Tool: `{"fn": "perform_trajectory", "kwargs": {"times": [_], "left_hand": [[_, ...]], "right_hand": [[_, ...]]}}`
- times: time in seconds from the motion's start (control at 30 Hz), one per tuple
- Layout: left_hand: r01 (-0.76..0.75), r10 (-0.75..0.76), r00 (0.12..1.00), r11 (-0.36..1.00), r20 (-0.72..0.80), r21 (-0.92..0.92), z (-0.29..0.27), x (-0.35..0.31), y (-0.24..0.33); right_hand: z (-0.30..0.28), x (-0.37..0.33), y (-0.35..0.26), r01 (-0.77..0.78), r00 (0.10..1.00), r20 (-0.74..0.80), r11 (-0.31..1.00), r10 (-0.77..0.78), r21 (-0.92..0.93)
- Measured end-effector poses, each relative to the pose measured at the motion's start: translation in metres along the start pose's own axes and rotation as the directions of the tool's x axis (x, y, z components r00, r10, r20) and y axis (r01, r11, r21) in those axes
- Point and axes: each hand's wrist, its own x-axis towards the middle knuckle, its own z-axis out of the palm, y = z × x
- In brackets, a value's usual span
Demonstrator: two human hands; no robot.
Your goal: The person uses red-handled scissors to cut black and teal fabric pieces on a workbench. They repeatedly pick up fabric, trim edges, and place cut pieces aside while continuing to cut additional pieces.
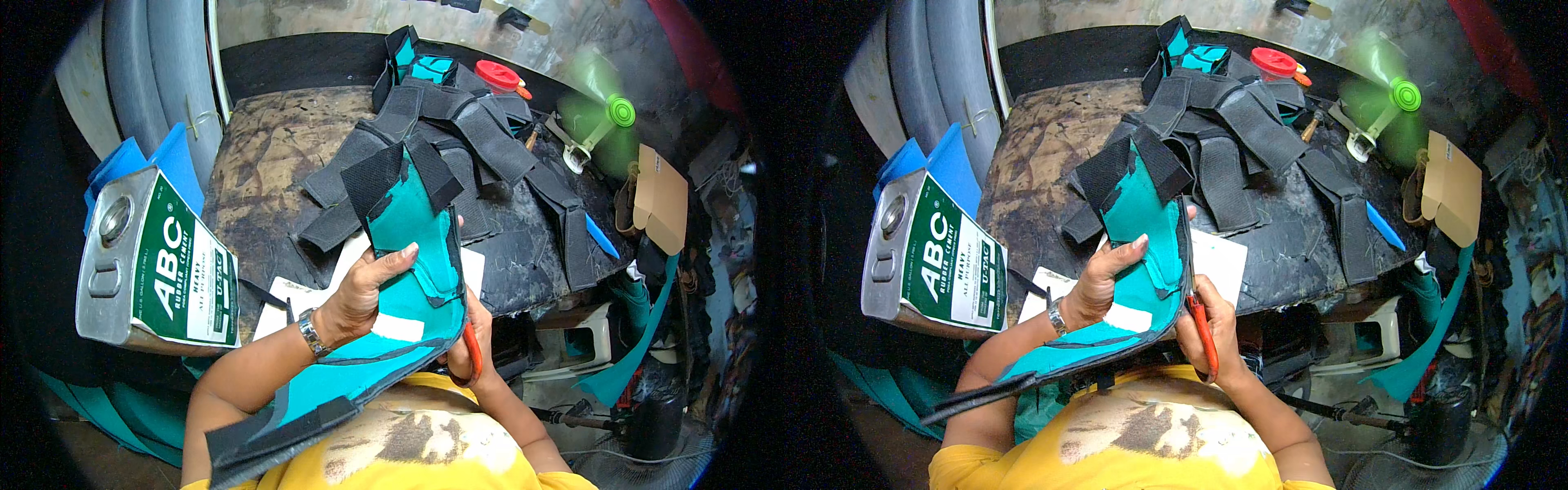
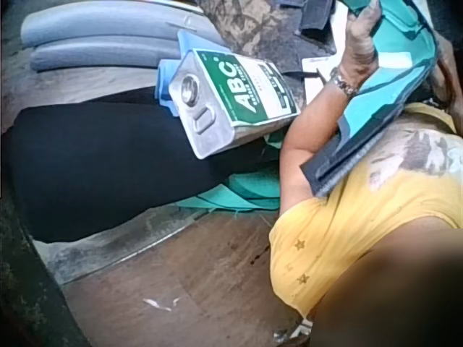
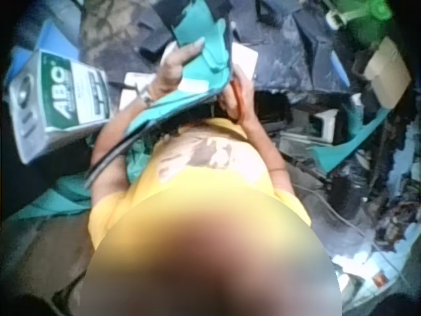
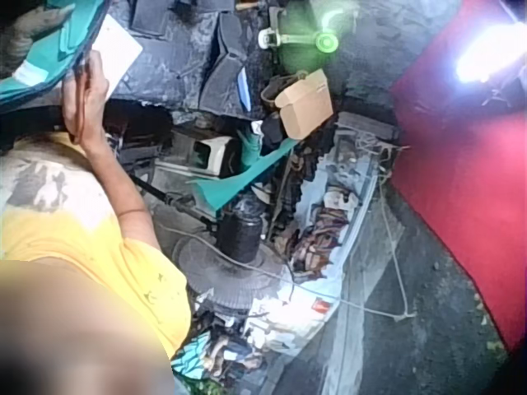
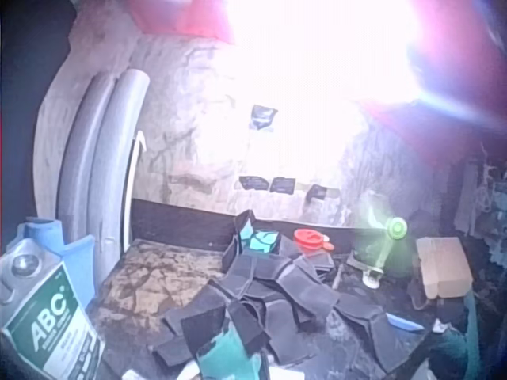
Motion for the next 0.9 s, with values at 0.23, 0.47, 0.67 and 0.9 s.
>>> {"fn": "perform_trajectory", "kwargs": {"times": [0.23, 0.47, 0.67, 0.9], "left_hand": [[0.007, -0.007, 1.000, 1.000, -0.029, -0.014, -0.002, 0.001, 0.002], [0.032, -0.032, 0.999, 0.999, -0.043, 0.004, -0.024, 0.000, 0.020], [0.066, -0.061, 0.993, 0.996, -0.096, 0.056, -0.025, -0.004, 0.027], [0.105, -0.094, 0.991, 0.988, -0.099, 0.111, -0.028, -0.002, 0.033]], "right_hand": [[0.003, 0.000, -0.006, -0.079, 0.997, -0.022, 0.997, 0.079, 0.018], [-0.032, -0.004, -0.035, -0.301, 0.936, 0.235, 0.942, 0.263, 0.147], [-0.050, -0.003, -0.050, -0.362, 0.894, 0.290, 0.932, 0.342, 0.015], [-0.053, -0.001, -0.048, -0.300, 0.906, 0.288, 0.950, 0.311, -0.083]]}}
